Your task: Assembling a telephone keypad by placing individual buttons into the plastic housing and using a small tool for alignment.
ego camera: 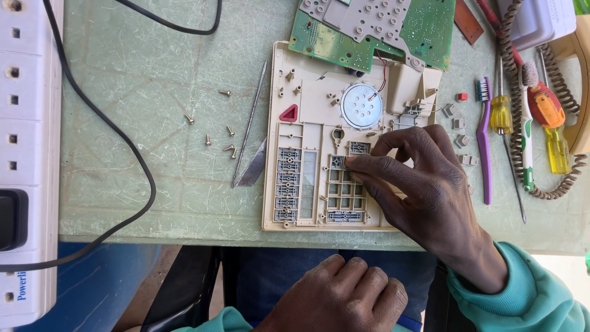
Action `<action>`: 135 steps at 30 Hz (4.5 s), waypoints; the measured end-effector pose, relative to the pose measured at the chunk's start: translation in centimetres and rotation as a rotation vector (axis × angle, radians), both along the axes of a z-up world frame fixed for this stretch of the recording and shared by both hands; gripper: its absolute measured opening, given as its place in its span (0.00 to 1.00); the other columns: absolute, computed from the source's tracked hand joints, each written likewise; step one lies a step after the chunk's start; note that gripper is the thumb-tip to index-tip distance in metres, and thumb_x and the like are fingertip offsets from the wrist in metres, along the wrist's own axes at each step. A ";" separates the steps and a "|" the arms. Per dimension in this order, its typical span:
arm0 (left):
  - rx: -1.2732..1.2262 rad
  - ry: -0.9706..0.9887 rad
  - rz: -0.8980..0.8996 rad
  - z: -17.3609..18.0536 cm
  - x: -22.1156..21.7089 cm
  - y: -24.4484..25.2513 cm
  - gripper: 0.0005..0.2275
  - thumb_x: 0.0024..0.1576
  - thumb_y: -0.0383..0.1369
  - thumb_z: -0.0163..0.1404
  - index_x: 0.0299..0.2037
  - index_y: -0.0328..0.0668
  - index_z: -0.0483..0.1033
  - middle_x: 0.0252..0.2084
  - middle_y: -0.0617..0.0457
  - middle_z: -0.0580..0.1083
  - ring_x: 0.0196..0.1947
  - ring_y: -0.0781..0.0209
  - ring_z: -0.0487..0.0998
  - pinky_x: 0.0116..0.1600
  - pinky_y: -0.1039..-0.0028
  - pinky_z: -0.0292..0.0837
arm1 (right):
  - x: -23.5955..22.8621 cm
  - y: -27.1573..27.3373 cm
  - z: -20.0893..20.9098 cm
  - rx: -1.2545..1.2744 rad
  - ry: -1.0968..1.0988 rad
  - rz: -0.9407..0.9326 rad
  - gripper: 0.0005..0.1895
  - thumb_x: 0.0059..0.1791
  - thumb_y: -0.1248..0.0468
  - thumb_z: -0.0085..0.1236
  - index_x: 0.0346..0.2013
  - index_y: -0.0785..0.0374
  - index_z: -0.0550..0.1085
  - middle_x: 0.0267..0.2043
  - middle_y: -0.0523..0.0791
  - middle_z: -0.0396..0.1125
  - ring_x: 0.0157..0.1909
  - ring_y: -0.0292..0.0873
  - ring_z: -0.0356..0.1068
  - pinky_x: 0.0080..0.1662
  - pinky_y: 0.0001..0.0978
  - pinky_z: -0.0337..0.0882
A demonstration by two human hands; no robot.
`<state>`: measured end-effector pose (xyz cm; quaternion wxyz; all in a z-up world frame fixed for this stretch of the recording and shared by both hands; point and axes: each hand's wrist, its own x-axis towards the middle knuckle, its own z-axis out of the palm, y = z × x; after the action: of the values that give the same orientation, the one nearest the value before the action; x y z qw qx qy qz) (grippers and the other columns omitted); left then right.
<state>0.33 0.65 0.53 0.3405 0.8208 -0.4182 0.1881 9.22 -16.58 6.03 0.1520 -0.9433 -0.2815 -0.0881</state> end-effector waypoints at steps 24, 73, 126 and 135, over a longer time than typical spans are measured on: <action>0.009 -0.161 0.099 -0.3 1.0 -0.5 0.12 0.66 0.34 0.40 0.28 0.56 0.68 0.21 0.64 0.59 0.17 0.71 0.56 0.23 0.78 0.51 | 0.6 -4.7 1.5 0.113 -0.107 -0.132 0.08 0.52 0.64 0.65 0.44 0.61 0.80 0.45 0.47 0.69 0.49 0.47 0.63 0.53 0.43 0.61; 0.014 0.094 -0.049 1.2 0.9 0.9 0.08 0.65 0.22 0.50 0.33 0.42 0.73 0.25 0.51 0.65 0.24 0.58 0.64 0.29 0.67 0.61 | -0.5 -5.6 0.4 0.767 0.455 -0.071 0.08 0.51 0.70 0.56 0.44 0.68 0.72 0.43 0.51 0.73 0.50 0.45 0.77 0.47 0.26 0.80; 0.081 0.173 -0.100 -1.3 0.6 1.0 0.08 0.61 0.36 0.62 0.42 0.50 0.75 0.31 0.58 0.76 0.27 0.62 0.75 0.33 0.67 0.71 | -3.7 -13.9 2.5 0.163 0.074 -0.414 0.06 0.53 0.73 0.63 0.45 0.70 0.80 0.42 0.53 0.73 0.44 0.48 0.73 0.43 0.35 0.73; 0.144 0.180 -0.046 -2.0 0.3 0.9 0.07 0.59 0.42 0.61 0.40 0.55 0.77 0.32 0.63 0.77 0.28 0.66 0.76 0.34 0.70 0.73 | -2.9 -14.8 1.3 0.220 0.038 -0.359 0.08 0.55 0.69 0.60 0.47 0.69 0.79 0.44 0.53 0.72 0.44 0.49 0.74 0.45 0.36 0.77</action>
<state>0.68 1.53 -1.47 0.3212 0.8468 -0.4173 0.0752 6.32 -31.40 7.36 0.2412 -0.9576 -0.0947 -0.1259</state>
